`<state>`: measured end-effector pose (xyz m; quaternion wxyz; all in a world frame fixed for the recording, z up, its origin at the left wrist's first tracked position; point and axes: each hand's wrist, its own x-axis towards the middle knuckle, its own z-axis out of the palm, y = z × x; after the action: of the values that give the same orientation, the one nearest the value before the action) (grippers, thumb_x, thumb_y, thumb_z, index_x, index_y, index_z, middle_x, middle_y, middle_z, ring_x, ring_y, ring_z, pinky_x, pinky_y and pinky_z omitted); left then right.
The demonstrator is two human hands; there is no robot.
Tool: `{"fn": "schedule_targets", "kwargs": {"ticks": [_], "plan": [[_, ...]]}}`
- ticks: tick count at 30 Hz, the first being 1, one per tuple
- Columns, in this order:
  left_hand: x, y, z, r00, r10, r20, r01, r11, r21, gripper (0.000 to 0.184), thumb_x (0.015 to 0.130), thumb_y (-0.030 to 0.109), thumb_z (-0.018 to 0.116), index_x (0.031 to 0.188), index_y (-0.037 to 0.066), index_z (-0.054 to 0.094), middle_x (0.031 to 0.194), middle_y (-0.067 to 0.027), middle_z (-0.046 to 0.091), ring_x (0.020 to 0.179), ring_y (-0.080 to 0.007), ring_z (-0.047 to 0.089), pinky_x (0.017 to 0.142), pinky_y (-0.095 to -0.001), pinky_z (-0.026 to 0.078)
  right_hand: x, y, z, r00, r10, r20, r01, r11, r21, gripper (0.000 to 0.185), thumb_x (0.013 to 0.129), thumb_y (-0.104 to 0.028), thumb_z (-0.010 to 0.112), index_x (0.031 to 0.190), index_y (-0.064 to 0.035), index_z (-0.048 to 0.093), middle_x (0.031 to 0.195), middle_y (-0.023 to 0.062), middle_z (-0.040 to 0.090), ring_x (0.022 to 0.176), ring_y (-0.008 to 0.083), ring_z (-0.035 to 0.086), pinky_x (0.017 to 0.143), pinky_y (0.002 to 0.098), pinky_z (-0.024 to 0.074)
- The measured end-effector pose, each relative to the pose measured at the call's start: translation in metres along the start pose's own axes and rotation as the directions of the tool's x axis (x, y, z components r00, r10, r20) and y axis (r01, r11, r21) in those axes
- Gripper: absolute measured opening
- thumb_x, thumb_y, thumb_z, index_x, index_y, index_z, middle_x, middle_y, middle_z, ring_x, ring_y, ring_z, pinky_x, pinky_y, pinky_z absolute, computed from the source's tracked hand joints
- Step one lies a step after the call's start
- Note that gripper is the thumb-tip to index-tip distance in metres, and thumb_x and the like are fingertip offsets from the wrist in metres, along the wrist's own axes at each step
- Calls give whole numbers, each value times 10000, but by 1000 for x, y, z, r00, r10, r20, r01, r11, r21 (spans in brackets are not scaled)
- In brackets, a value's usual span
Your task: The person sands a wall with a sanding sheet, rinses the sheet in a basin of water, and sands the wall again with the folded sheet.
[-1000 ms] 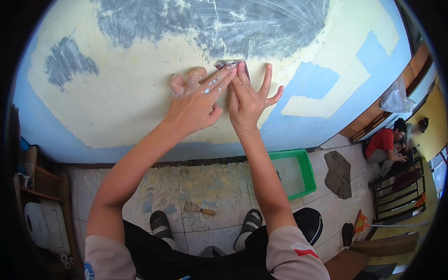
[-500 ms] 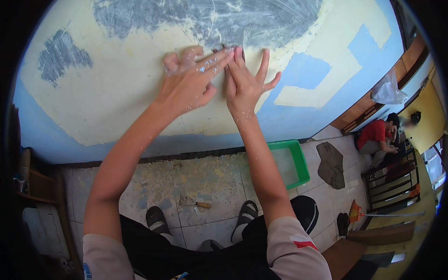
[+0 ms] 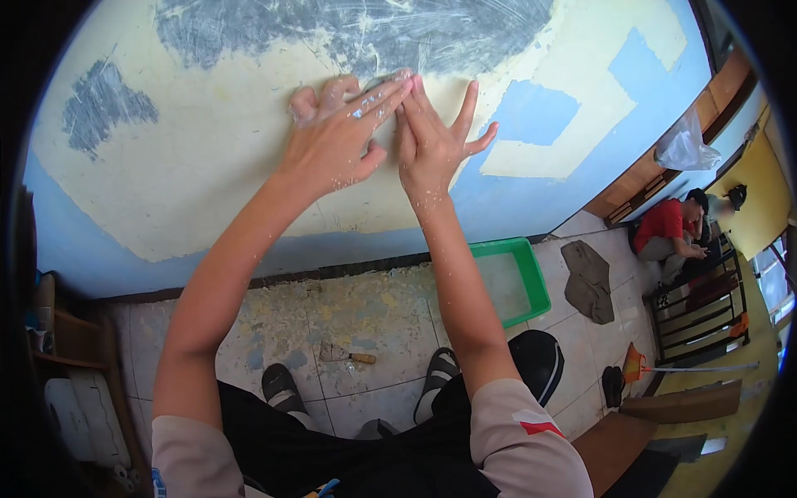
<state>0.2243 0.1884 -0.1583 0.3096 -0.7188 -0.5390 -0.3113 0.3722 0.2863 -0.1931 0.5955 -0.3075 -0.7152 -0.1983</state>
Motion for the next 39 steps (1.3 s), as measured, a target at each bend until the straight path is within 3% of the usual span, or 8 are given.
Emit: {"fn": "schedule_targets", "kwargs": {"ticks": [6, 9, 11, 19, 26, 29, 32, 39], "plan": [[29, 6, -13, 983, -46, -179, 39, 998, -38, 772, 831, 214, 727, 1577, 223, 531, 1563, 96, 569, 1286, -253, 524, 932, -525, 334, 38, -2, 6, 995, -45, -93, 55, 993, 104, 327, 1039, -224, 642, 1347, -230, 752, 1377, -37, 736, 1610, 381, 265, 1209, 629, -154], [15, -5, -12, 984, -12, -175, 6, 999, -36, 720, 865, 245, 734, 1563, 242, 557, 1480, 124, 642, 1225, -274, 523, 919, -497, 356, 30, -3, 6, 990, -113, -88, 112, 994, -14, 296, 1000, -217, 695, 1281, -218, 788, 1339, -36, 756, 1542, 350, 380, 1241, 572, -26], [4, -21, -4, 970, 66, -234, -71, 997, -14, 596, 867, 207, 749, 1456, 240, 669, 1368, 137, 708, 1163, -251, 552, 861, -441, 386, 30, -2, 6, 972, -202, -117, 206, 978, 22, 227, 905, -182, 783, 1122, -218, 838, 1327, -104, 758, 1352, 303, 529, 1175, 502, 209], [6, -42, 8, 904, 119, -411, -123, 992, 15, 343, 835, 209, 825, 1173, 267, 817, 1192, 166, 754, 1046, -163, 585, 827, -418, 358, 76, 19, -42, 791, -571, 219, 552, 821, 146, 315, 854, -161, 803, 1164, -210, 829, 1329, -120, 753, 1167, 293, 606, 1027, 385, 392], [15, -30, 13, 887, 129, -444, -111, 992, 65, 138, 802, 256, 852, 935, 254, 817, 982, 164, 719, 1035, -128, 595, 866, -519, 287, 65, 9, -55, 874, -413, 257, 369, 907, 202, 216, 893, -161, 807, 1107, -161, 842, 1281, -77, 776, 1078, 257, 619, 990, 374, 432], [17, -25, 8, 890, 129, -437, -117, 992, 55, 134, 791, 263, 857, 918, 252, 812, 959, 161, 709, 1040, -128, 596, 884, -522, 283, 64, 12, -46, 979, -197, 57, 171, 938, 303, 155, 868, -121, 837, 1021, -102, 824, 1142, 10, 798, 908, 209, 649, 815, 338, 526], [15, -18, 6, 902, 133, -411, -113, 991, 71, 142, 782, 257, 857, 917, 255, 814, 954, 160, 709, 1035, -131, 595, 896, -525, 286, 67, -6, -48, 993, 39, 107, -71, 947, 313, 162, 853, -109, 847, 1005, -83, 795, 1009, 22, 763, 876, 228, 674, 783, 360, 545], [14, -18, 3, 894, 144, -423, -118, 989, 88, 93, 806, 292, 824, 864, 221, 805, 926, 132, 691, 1070, -145, 581, 950, -557, 282, 63, 7, -38, 971, -212, 114, 178, 951, 253, 133, 846, -94, 835, 953, -70, 759, 929, 74, 711, 824, 272, 693, 750, 385, 553]]}}
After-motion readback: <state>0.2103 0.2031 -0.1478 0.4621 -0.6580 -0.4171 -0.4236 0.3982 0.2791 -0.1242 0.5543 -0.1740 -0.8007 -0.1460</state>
